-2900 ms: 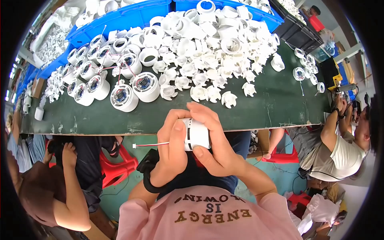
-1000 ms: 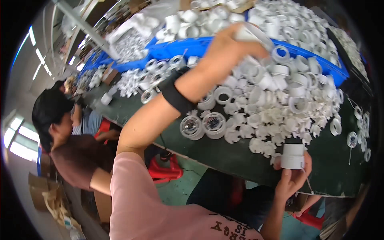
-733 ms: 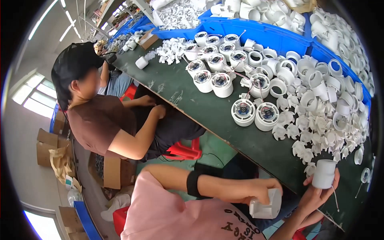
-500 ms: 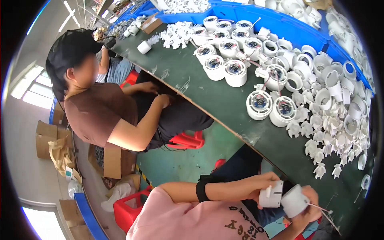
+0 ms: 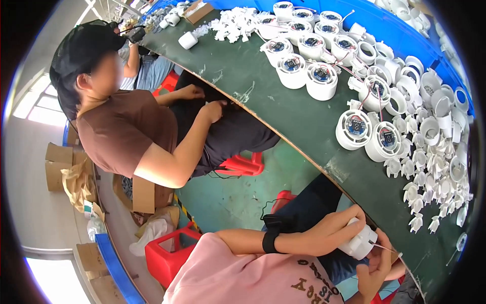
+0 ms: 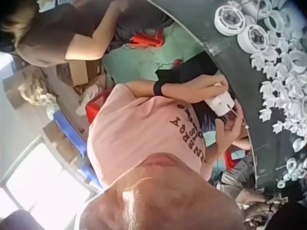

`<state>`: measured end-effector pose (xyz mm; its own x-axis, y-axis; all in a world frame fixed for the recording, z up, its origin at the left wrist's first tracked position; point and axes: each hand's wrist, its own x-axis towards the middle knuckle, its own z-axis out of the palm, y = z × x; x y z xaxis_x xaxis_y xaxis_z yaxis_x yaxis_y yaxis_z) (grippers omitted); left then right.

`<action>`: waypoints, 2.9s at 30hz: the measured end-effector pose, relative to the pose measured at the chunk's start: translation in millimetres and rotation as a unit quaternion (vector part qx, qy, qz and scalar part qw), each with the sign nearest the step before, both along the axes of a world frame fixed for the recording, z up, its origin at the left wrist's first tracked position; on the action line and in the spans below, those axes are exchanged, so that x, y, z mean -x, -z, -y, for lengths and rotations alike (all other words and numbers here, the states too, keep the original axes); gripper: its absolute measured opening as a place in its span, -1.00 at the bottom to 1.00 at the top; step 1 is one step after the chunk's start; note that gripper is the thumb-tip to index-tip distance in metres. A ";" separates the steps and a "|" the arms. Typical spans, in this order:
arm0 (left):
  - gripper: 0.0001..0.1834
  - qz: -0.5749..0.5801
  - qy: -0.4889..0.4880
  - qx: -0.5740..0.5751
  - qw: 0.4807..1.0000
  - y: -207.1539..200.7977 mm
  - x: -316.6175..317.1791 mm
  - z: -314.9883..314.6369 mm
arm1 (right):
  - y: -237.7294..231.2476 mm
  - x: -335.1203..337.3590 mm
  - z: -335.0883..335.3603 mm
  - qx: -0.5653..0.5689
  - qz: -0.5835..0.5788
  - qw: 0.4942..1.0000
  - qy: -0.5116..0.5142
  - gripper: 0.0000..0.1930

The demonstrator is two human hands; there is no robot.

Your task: Assembling small electronic bulb components by fitting plastic housings and wires together.

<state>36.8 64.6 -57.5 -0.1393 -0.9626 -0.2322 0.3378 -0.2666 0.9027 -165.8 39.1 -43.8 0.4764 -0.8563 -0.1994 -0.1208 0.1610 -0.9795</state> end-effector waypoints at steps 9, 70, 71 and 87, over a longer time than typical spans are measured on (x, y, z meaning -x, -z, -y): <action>-0.73 0.059 -0.009 0.053 0.997 9.5 -5.7 -3.6 | 7.7 -3.7 -3.8 0.019 -0.047 0.999 0.006 -0.27; -0.64 0.060 0.029 0.022 0.998 7.2 26.9 0.6 | -18.6 -5.2 -8.3 0.231 -0.080 0.969 -0.011 -0.43; -0.65 0.035 0.028 0.008 0.999 1.8 28.5 1.8 | -17.6 -2.9 -10.1 0.229 -0.089 0.969 0.003 -0.41; -0.50 0.140 0.029 0.169 0.975 -8.4 -6.6 -4.5 | 13.9 -18.5 -28.0 0.217 -0.119 0.966 0.070 -0.24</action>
<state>43.4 69.1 -49.2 -0.1716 -0.9833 0.0603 0.0589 0.0509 0.9970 -147.3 67.0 -57.8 0.3341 -0.9368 0.1043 -0.3579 -0.2284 -0.9054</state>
